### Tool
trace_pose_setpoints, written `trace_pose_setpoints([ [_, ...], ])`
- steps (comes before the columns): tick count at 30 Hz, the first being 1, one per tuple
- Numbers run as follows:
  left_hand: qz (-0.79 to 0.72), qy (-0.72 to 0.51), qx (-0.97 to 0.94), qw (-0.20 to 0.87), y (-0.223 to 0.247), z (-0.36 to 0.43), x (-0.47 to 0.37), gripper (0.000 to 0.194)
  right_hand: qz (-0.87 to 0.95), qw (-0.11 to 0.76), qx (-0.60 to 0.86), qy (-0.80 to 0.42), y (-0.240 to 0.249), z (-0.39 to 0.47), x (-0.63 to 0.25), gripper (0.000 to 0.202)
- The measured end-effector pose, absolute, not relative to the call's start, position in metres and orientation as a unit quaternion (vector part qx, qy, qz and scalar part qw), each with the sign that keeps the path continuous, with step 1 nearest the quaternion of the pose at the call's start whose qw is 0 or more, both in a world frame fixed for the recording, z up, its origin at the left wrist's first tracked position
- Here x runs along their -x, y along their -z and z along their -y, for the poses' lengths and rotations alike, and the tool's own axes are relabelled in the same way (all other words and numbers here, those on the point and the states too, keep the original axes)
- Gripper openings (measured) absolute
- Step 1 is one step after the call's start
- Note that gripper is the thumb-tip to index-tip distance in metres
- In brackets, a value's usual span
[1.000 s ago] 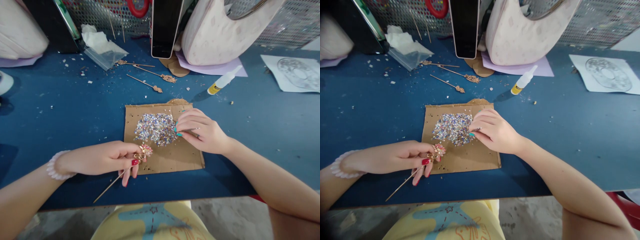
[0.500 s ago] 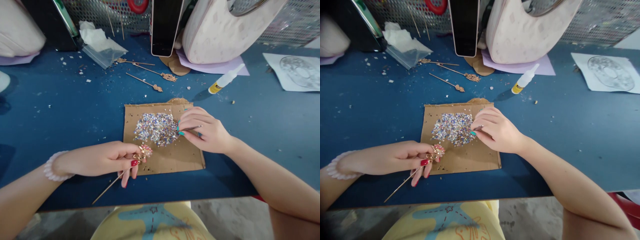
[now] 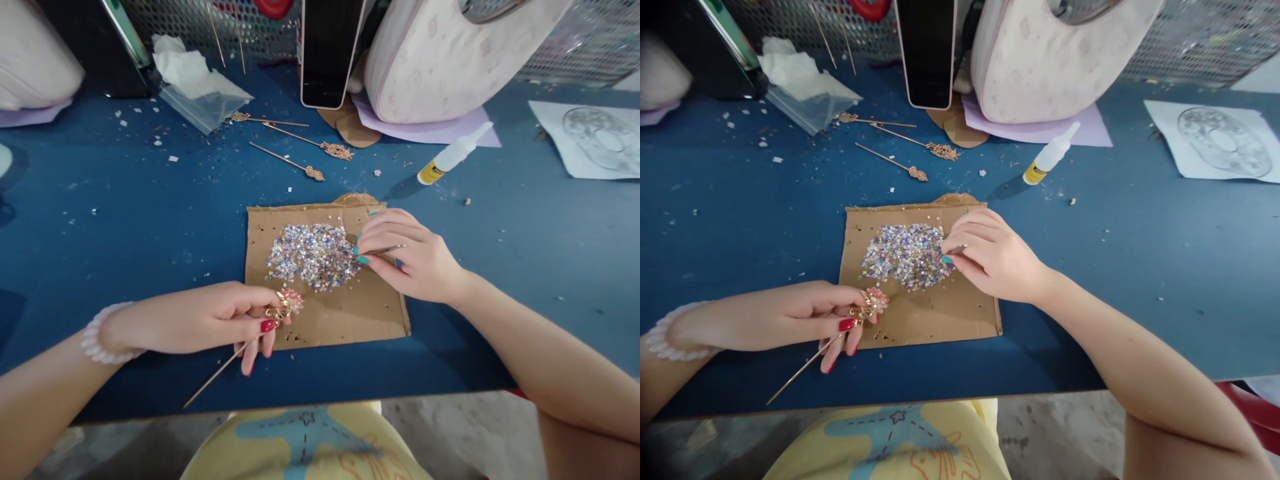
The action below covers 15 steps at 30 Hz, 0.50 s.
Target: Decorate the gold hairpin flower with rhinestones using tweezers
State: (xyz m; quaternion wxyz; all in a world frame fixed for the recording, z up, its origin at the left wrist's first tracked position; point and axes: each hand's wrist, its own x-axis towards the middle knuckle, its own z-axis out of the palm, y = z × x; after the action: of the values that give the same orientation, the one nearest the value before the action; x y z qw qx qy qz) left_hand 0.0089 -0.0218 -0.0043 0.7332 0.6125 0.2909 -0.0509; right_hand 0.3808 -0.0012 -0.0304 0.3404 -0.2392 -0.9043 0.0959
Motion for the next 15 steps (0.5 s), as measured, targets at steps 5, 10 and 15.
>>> trace_pose_setpoints([
  [5,-0.287,0.046,-0.609,0.738,0.0036,0.0221,-0.0104,0.017,0.901,0.358,0.225,-0.096,0.03,0.0026,-0.3785,0.026],
  [10,-0.293,0.041,-0.607,0.738,0.003,0.0226,-0.0106,0.018,0.905,0.344,0.222,-0.117,0.0305,0.0042,-0.3774,0.028],
  [15,-0.288,0.041,-0.606,0.741,0.0043,0.0224,-0.0101,0.017,0.904,0.346,0.224,-0.112,0.0297,0.0048,-0.3765,0.026],
])
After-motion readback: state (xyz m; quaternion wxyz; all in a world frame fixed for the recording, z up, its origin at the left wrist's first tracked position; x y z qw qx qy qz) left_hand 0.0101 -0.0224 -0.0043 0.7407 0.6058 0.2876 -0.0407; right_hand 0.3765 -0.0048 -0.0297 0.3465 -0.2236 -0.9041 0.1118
